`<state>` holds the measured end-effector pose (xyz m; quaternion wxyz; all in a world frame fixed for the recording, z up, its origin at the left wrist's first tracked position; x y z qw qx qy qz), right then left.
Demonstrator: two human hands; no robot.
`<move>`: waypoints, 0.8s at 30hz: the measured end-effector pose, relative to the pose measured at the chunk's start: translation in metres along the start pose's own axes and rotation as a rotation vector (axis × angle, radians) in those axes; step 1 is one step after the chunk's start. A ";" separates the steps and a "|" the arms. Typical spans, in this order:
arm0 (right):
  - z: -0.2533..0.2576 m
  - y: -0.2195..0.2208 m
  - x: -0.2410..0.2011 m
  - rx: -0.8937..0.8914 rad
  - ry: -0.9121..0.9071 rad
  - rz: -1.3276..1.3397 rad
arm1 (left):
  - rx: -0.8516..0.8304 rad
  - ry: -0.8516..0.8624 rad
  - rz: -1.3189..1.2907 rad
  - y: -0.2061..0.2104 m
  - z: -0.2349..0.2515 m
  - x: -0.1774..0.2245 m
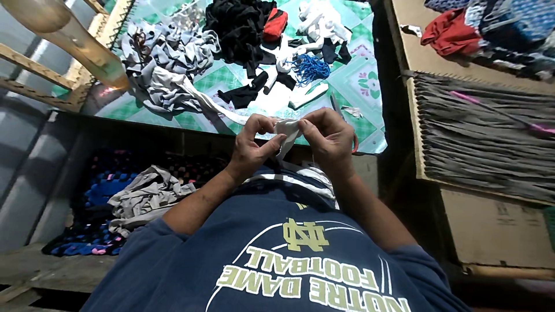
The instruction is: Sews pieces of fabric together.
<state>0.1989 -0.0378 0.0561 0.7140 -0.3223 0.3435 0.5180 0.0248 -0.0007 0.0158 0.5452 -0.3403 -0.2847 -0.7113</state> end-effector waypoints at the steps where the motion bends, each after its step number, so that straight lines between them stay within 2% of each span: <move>1: 0.000 0.000 0.000 0.002 0.000 0.003 | -0.002 -0.008 -0.002 0.000 0.000 -0.001; 6: 0.001 -0.001 -0.002 0.008 0.001 0.007 | -0.016 -0.055 0.034 0.001 0.000 -0.002; 17: 0.001 -0.003 -0.003 0.007 0.001 0.013 | -0.009 0.305 0.161 -0.003 0.016 0.014; 24: 0.000 -0.004 -0.006 -0.001 -0.004 0.022 | -0.011 0.164 -0.011 -0.003 0.017 0.014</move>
Point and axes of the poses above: each hand's wrist, its own z-axis towards the middle knuckle, its own y-axis out of the palm, x = y × z, the point moved 3 cm from there along z, towards the middle knuckle, and after that the axes turned 6 degrees about x, right-handed, at the moved point
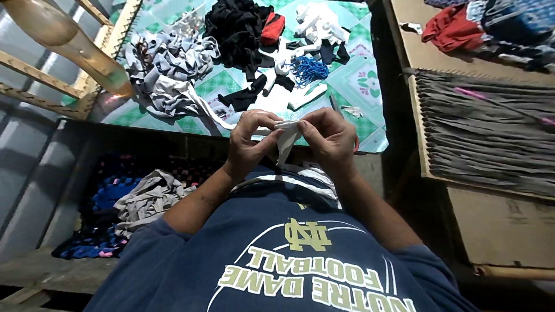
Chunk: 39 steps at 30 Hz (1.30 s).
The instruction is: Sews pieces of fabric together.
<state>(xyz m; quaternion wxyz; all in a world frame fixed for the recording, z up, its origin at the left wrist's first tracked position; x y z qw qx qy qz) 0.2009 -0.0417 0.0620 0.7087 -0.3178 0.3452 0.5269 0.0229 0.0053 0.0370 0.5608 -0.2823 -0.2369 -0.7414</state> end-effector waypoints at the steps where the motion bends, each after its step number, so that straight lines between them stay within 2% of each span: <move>1: 0.000 0.000 0.000 -0.005 -0.005 0.003 | 0.007 -0.035 -0.019 0.000 0.000 0.001; 4: -0.003 -0.001 0.000 -0.026 -0.081 0.007 | 0.008 -0.125 -0.012 -0.001 0.000 0.006; 8: -0.006 -0.003 0.003 -0.030 -0.317 -0.022 | -0.059 -0.222 0.053 -0.002 0.004 0.015; 12: -0.009 -0.005 0.004 0.004 -0.440 -0.136 | -0.114 -0.242 0.128 -0.003 0.006 0.029; 15: -0.011 -0.006 0.004 0.015 -0.500 -0.179 | -0.137 -0.244 0.033 0.000 0.006 0.035; 17: -0.013 -0.007 0.004 0.019 -0.513 -0.183 | -0.170 -0.167 0.023 0.001 0.004 0.033; 23: -0.015 -0.005 0.002 0.019 -0.525 -0.206 | -0.167 0.073 0.217 0.004 0.005 0.032; 26: -0.016 -0.004 0.002 0.009 -0.543 -0.220 | -0.155 0.084 0.226 0.003 0.004 0.032; 30: -0.017 -0.003 0.003 0.013 -0.547 -0.222 | -0.166 0.017 0.210 0.003 0.000 0.035; 35: -0.018 -0.002 0.003 0.022 -0.538 -0.226 | -0.166 0.092 0.258 0.005 0.002 0.035; 39: -0.017 -0.001 0.003 0.016 -0.543 -0.213 | -0.173 0.068 0.223 0.005 0.000 0.034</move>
Point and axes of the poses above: each hand's wrist, its own z-axis towards the middle knuckle, its own y-axis out of the palm, x = y × z, the point moved 3 cm from there along z, towards the middle knuckle, and after that the axes turned 6 degrees about x, right-handed, at the moved point
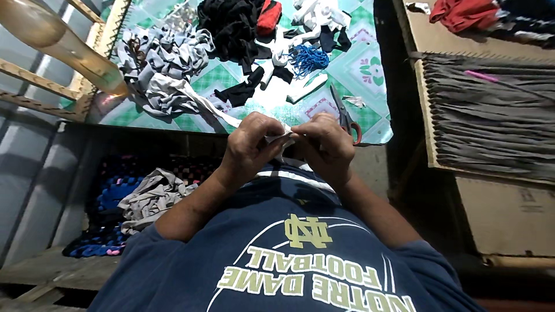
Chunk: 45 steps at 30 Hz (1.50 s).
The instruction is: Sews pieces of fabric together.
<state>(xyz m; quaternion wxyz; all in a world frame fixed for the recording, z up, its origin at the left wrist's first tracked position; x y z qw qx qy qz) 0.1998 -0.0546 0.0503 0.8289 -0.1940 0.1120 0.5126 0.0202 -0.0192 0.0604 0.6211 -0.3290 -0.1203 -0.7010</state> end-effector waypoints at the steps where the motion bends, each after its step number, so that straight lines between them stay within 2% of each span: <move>1: 0.000 0.000 0.000 0.000 -0.003 0.002 | -0.003 -0.016 -0.001 -0.001 0.000 0.001; 12: 0.001 0.002 0.001 -0.035 0.021 -0.043 | 0.057 -0.164 -0.155 -0.005 0.002 -0.001; 24: 0.000 0.003 0.003 -0.061 0.063 -0.053 | 0.027 -0.247 -0.097 -0.004 0.003 -0.001; 31: -0.001 0.005 0.003 -0.067 0.144 -0.005 | 0.023 -0.226 -0.095 -0.002 0.002 -0.002; 37: 0.000 0.006 0.002 -0.082 0.306 0.135 | 0.022 -0.209 -0.112 -0.003 0.000 -0.004; 45: 0.000 0.007 0.002 -0.088 0.306 0.166 | 0.031 -0.211 -0.122 -0.004 0.000 -0.002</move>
Point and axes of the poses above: each hand's wrist, its own z-axis towards the middle knuckle, its own y-axis out of the palm, x = y × z, the point moved 3 cm from there along z, towards the middle knuckle, and after that the axes turned 6 degrees about x, right-handed, at the moved point
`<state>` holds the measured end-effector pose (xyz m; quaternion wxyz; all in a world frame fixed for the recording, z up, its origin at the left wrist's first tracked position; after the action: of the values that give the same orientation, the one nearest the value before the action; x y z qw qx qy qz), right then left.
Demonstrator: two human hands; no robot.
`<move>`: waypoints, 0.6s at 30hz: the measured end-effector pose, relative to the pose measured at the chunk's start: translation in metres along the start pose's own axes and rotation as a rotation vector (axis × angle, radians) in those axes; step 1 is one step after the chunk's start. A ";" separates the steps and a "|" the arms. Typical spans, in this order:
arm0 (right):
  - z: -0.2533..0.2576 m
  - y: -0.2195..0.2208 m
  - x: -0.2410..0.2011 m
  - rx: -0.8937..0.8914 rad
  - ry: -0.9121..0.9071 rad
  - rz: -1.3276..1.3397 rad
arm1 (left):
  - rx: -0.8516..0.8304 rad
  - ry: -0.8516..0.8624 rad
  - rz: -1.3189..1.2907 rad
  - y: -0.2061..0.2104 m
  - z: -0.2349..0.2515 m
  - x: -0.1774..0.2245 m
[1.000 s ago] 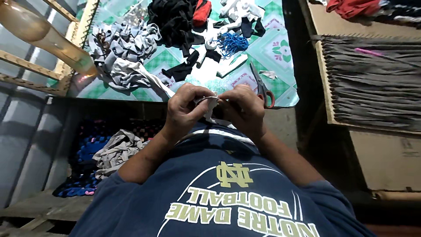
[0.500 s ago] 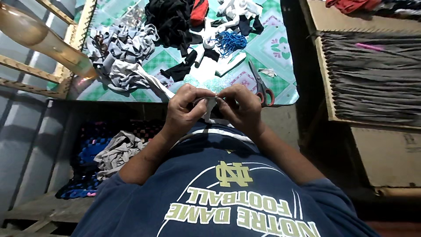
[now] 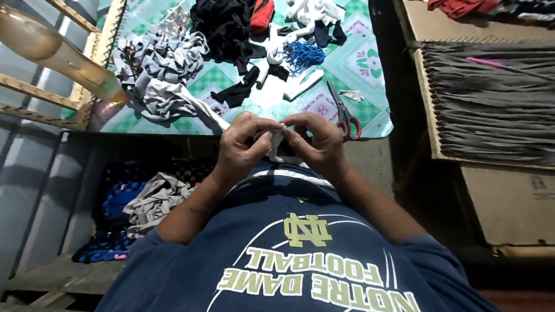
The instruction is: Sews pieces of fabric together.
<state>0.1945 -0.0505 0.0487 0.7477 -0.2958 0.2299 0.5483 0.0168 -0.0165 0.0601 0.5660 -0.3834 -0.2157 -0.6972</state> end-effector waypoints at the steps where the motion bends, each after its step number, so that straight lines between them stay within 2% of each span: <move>1: 0.000 0.000 0.000 0.000 -0.010 0.002 | 0.002 -0.010 0.001 0.000 0.000 0.001; 5: -0.001 0.000 0.001 0.006 -0.017 0.003 | 0.005 -0.030 -0.004 0.000 -0.002 -0.003; 8: 0.000 0.000 0.002 0.012 -0.029 0.005 | 0.032 0.120 -0.092 0.000 -0.010 -0.039; 9: 0.000 0.000 0.002 0.011 -0.034 0.008 | 0.028 0.121 -0.085 0.000 -0.010 -0.039; 12: 0.000 0.000 0.001 0.008 -0.039 0.020 | -0.008 0.016 0.040 -0.001 -0.002 -0.005; 18: 0.000 -0.001 0.002 -0.030 -0.062 -0.021 | 0.015 0.085 0.117 -0.002 0.000 -0.002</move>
<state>0.1957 -0.0497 0.0477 0.7556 -0.2922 0.1955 0.5527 0.0150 -0.0146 0.0587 0.6172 -0.3612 -0.1741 -0.6769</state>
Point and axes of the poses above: each hand's wrist, its own z-axis towards the middle knuckle, its own y-axis out of the palm, x = y × z, the point moved 3 cm from there along z, towards the middle knuckle, and after that the axes turned 6 degrees about x, right-handed, at the moved point
